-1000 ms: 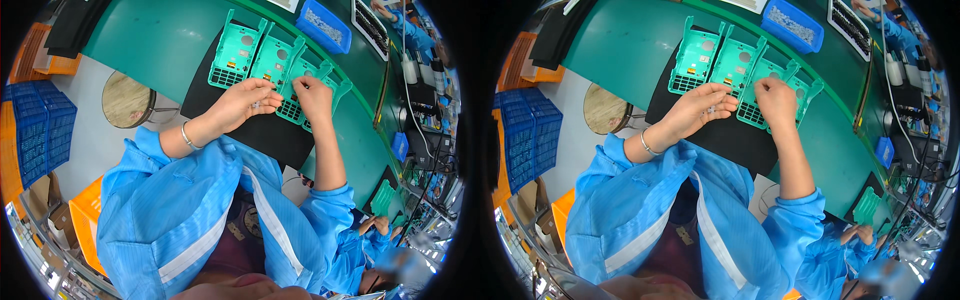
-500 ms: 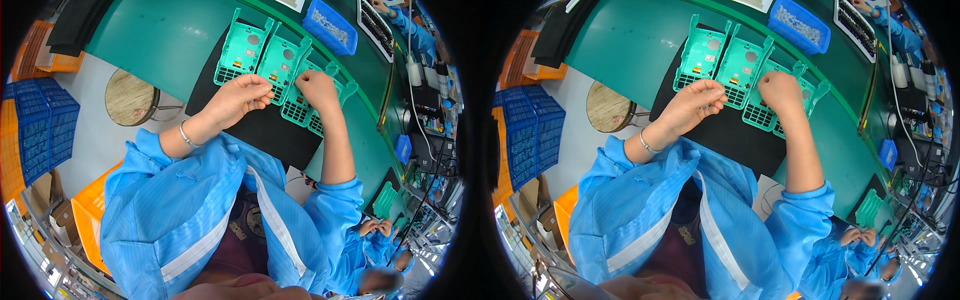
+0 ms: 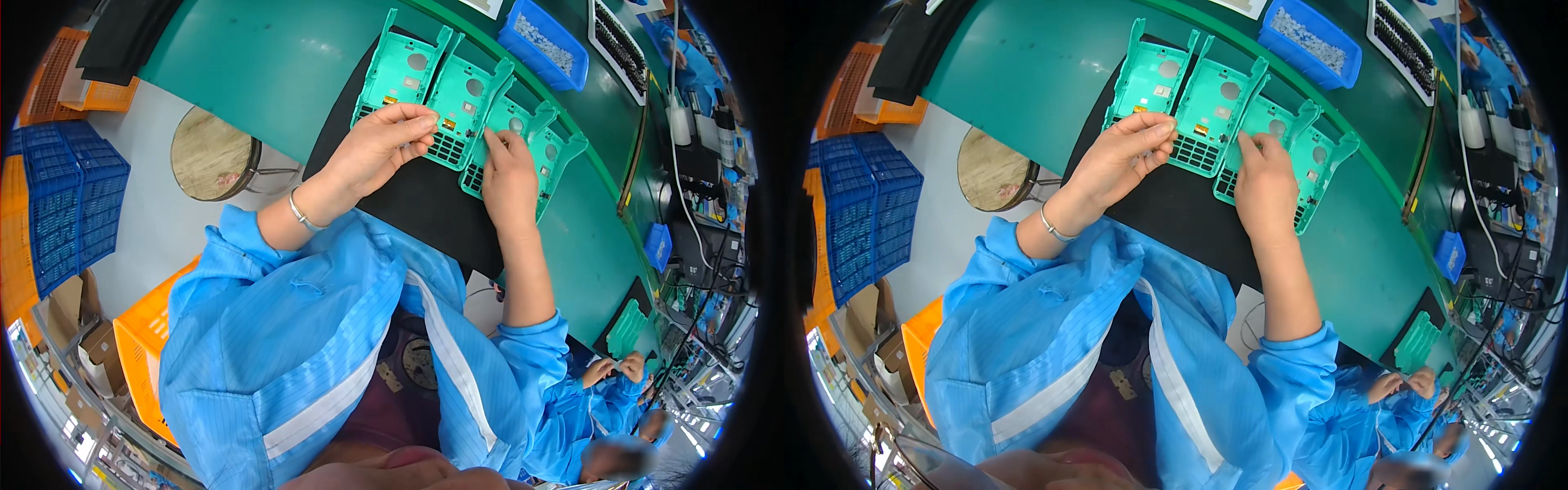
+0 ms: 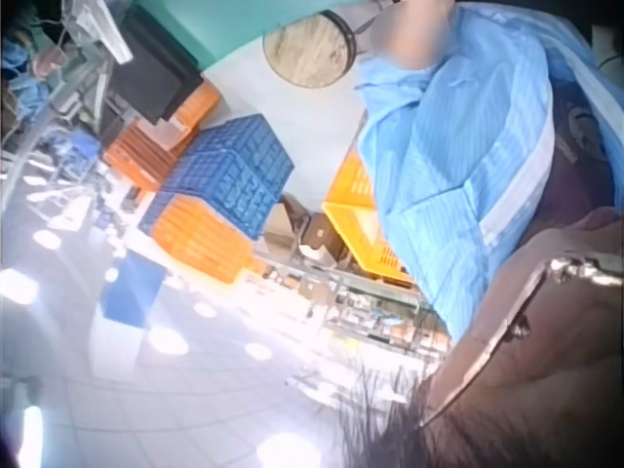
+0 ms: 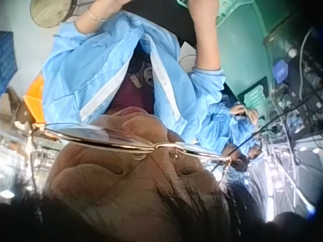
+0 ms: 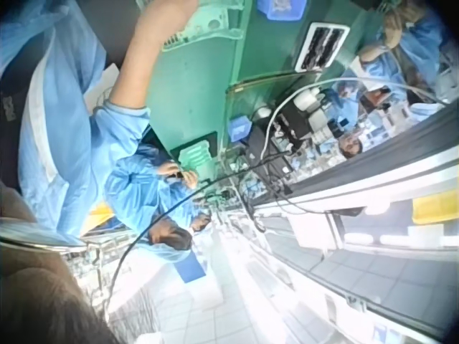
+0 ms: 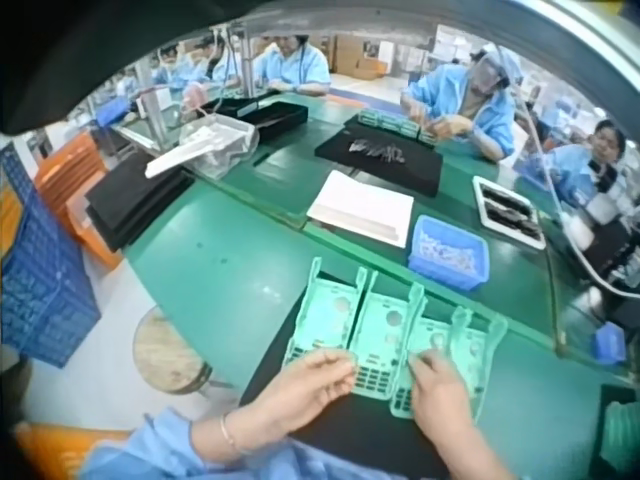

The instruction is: Assembling small electronic components into green plastic housings on an assembly line.

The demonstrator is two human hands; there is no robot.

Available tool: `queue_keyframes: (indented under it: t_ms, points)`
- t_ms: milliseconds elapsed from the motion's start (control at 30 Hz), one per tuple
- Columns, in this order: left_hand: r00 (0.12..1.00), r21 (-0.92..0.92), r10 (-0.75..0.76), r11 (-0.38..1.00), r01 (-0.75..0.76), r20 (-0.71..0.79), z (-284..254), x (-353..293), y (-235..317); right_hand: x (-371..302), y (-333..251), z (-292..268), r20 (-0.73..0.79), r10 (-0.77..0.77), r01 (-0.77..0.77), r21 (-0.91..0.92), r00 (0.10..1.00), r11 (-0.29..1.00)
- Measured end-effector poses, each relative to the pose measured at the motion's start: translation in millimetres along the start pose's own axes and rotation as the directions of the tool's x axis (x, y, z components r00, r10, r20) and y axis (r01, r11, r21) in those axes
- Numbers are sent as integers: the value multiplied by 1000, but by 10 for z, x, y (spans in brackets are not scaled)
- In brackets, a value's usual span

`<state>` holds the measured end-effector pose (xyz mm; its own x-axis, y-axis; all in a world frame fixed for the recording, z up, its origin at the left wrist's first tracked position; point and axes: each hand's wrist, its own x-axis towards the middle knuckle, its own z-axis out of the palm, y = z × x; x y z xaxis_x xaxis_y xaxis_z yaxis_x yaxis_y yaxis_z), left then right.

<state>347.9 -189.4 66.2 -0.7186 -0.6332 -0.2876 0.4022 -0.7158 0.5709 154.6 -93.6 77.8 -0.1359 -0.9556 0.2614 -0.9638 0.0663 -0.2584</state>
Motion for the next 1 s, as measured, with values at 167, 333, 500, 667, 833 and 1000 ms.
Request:
queue_keyframes:
  t_ms: [167, 333, 500, 667, 833, 1000]
  points:
    - [1000, -57, -23, 998, 24, 5, 41, -24, 26, 14, -171, -30, 26, -65, 69, -245, 998, 967]
    - [1000, -99, -21, 995, 21, 7, 63, -72, 75, 48, -78, -91, 29, -61, 65, -195, 998, 979]
    - [999, -86, -29, 996, 27, -23, 92, -110, 112, 72, -201, -199, 118, 196, -228, 431, 973, 873]
    - [999, -81, -22, 996, 24, 28, 34, -130, 78, 183, -619, -289, 217, 252, -329, 723, 943, 607]
    - [999, -147, 26, 989, -19, 41, 55, -127, -4, 268, -705, -264, 260, 273, -370, 762, 926, 532]
    - [997, -156, 57, 987, -48, 56, 27, -118, -29, 353, -693, -276, 245, 233, -338, 687, 941, 643]
